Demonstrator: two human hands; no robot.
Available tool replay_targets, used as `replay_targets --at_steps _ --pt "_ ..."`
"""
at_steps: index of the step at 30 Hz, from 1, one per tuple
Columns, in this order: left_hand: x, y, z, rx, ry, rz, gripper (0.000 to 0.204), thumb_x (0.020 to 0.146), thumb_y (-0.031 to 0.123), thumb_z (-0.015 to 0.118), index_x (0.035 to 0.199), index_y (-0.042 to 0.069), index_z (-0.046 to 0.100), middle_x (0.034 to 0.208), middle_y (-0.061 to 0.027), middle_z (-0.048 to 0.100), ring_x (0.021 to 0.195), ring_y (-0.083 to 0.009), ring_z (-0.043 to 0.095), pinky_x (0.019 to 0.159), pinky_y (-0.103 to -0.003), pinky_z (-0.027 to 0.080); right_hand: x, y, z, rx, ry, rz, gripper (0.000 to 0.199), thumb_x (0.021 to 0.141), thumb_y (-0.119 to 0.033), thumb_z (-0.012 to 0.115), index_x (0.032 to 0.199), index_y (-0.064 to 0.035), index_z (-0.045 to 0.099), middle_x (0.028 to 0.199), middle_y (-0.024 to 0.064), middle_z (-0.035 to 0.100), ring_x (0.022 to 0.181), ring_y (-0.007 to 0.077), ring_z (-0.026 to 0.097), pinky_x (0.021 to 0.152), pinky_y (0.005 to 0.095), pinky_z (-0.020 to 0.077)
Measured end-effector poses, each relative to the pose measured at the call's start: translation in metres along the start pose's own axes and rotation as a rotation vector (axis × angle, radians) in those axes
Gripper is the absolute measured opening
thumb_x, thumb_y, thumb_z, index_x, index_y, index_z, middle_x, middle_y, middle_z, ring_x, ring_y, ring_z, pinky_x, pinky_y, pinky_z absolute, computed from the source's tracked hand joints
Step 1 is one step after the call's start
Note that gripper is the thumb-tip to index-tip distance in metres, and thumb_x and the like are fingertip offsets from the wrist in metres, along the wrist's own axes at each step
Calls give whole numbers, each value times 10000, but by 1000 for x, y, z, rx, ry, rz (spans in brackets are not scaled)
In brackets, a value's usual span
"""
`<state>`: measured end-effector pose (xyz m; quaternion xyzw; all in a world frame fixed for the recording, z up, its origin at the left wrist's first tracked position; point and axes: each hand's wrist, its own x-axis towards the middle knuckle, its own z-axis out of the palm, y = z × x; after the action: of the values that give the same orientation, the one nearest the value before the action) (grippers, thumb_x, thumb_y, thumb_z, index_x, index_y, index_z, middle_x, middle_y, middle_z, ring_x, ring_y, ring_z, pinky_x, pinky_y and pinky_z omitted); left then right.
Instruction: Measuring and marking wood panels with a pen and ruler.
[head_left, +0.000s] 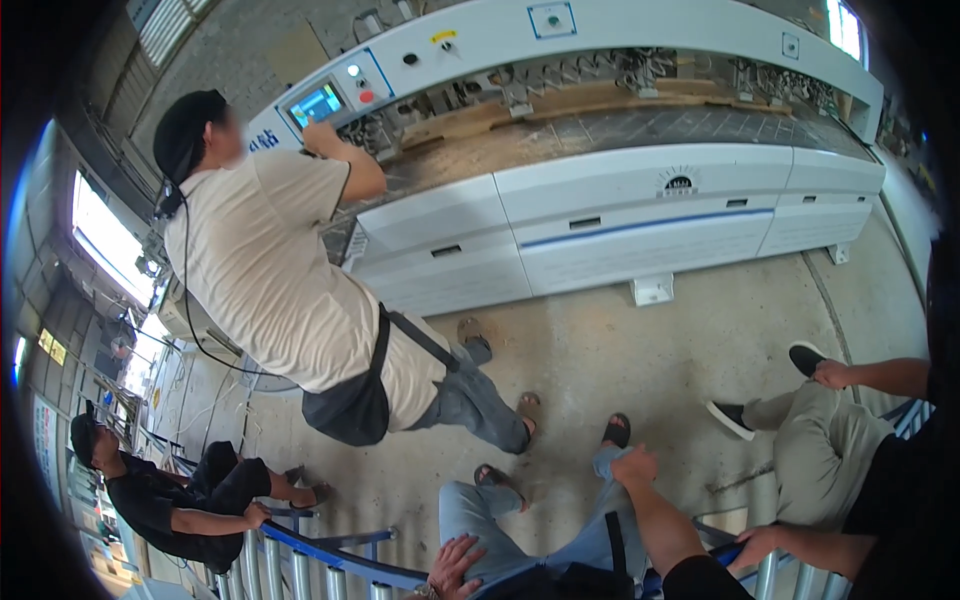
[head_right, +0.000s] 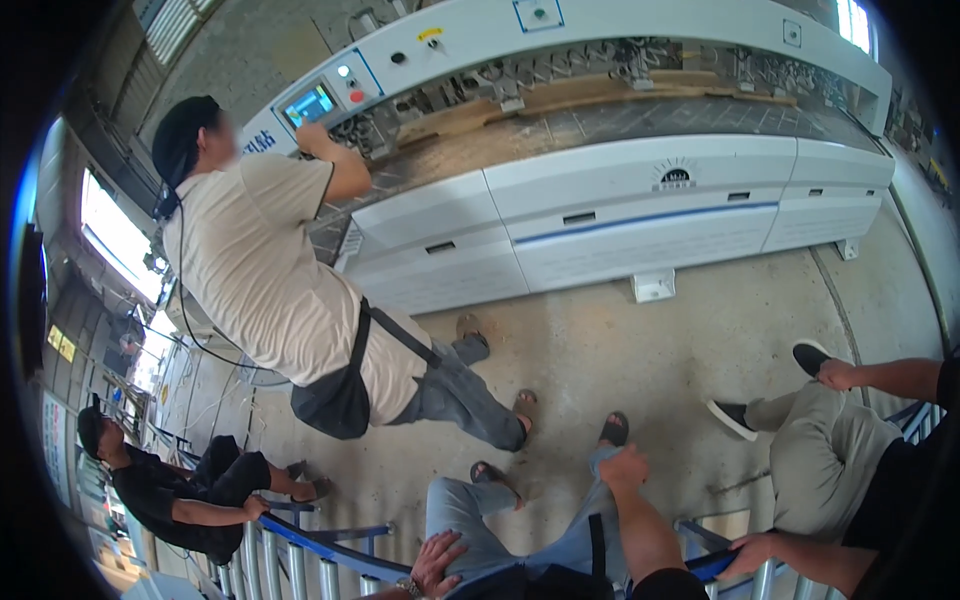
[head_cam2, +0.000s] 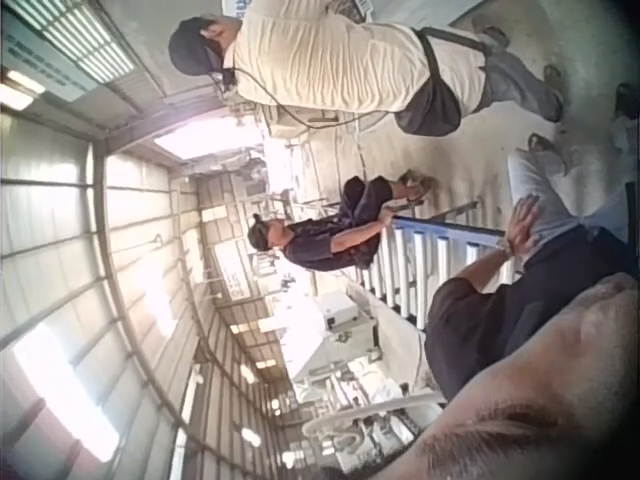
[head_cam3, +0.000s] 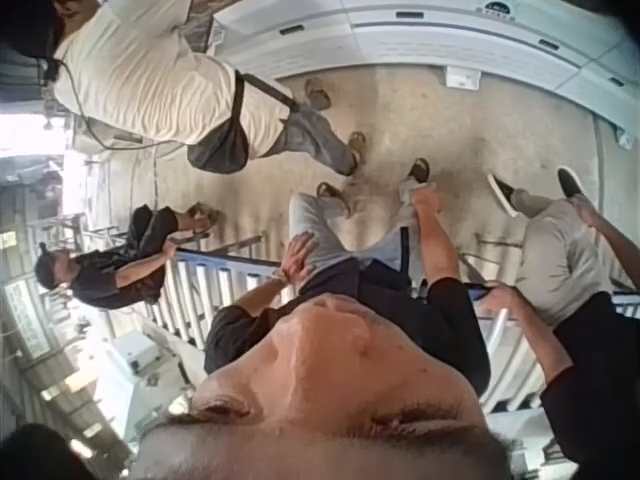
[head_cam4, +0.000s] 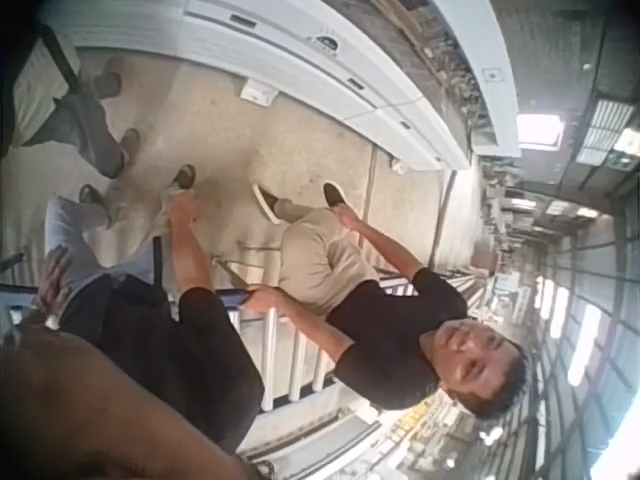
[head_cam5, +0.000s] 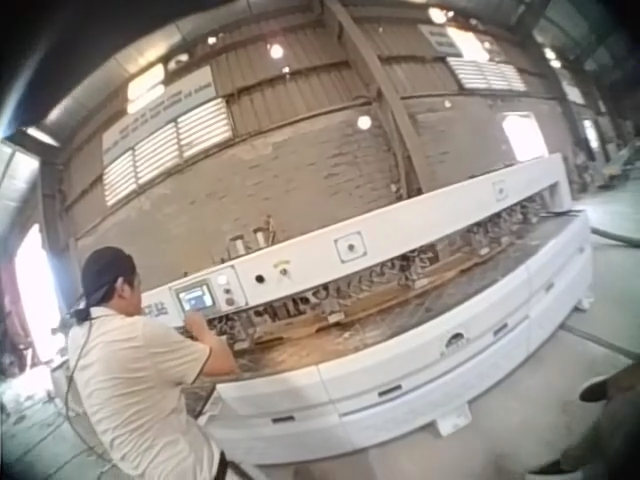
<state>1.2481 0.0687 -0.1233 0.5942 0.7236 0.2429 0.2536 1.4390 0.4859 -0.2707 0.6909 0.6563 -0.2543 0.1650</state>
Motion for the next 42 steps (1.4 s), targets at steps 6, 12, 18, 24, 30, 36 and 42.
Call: replay_targets --at_steps 6,12,18,24,30,36,42 --pt "3 -3 1 -10 30 -7 792 995 635 451 1505 31 505 1574 -282 423 1462 -528 355 1180 -663 254 2 -3 1 40 85 -20 768 741 -494 777 1314 -39 543 1257 224 654 1218 386 624 843 613 583" --pt "3 -3 0 5 4 -22 806 992 648 444 1518 39 494 1591 -272 407 1480 -520 333 1188 -661 243 7 0 9 54 41 -27 778 748 -486 776 1332 -32 536 1265 248 639 1216 408 619 858 614 579" --pt "2 -3 -1 2 -6 -28 820 985 668 439 1523 52 494 1597 -266 402 1488 -515 322 1201 -660 227 7 -3 2 70 37 -5 822 750 -494 766 1369 -14 518 1300 264 617 1231 411 612 878 608 575" --pt "2 5 -1 0 47 -42 807 991 660 431 1512 48 510 1586 -272 416 1476 -520 336 1192 -659 240 4 -4 1 54 -4 10 772 765 -467 750 1364 -35 525 1305 245 619 1240 394 611 892 612 569" --pt "6 6 -4 -21 44 -20 811 979 639 468 1521 37 500 1577 -285 420 1464 -531 347 1186 -663 245 10 -2 8 58 53 -10 758 751 -459 764 1343 -41 542 1275 216 647 1227 379 623 877 610 576" --pt "5 4 -5 -19 13 -37 803 970 615 491 1530 39 490 1587 -284 410 1470 -527 343 1190 -660 240 8 -2 7 35 61 -19 743 739 -453 775 1325 -52 558 1243 193 669 1217 369 629 876 606 576" --pt "2 -2 0 -27 0 -35 803 958 601 508 1530 39 488 1592 -282 406 1486 -509 334 1204 -651 226 5 -2 4 57 22 11 772 749 -448 769 1363 -39 542 1264 207 658 1232 372 618 884 613 571"
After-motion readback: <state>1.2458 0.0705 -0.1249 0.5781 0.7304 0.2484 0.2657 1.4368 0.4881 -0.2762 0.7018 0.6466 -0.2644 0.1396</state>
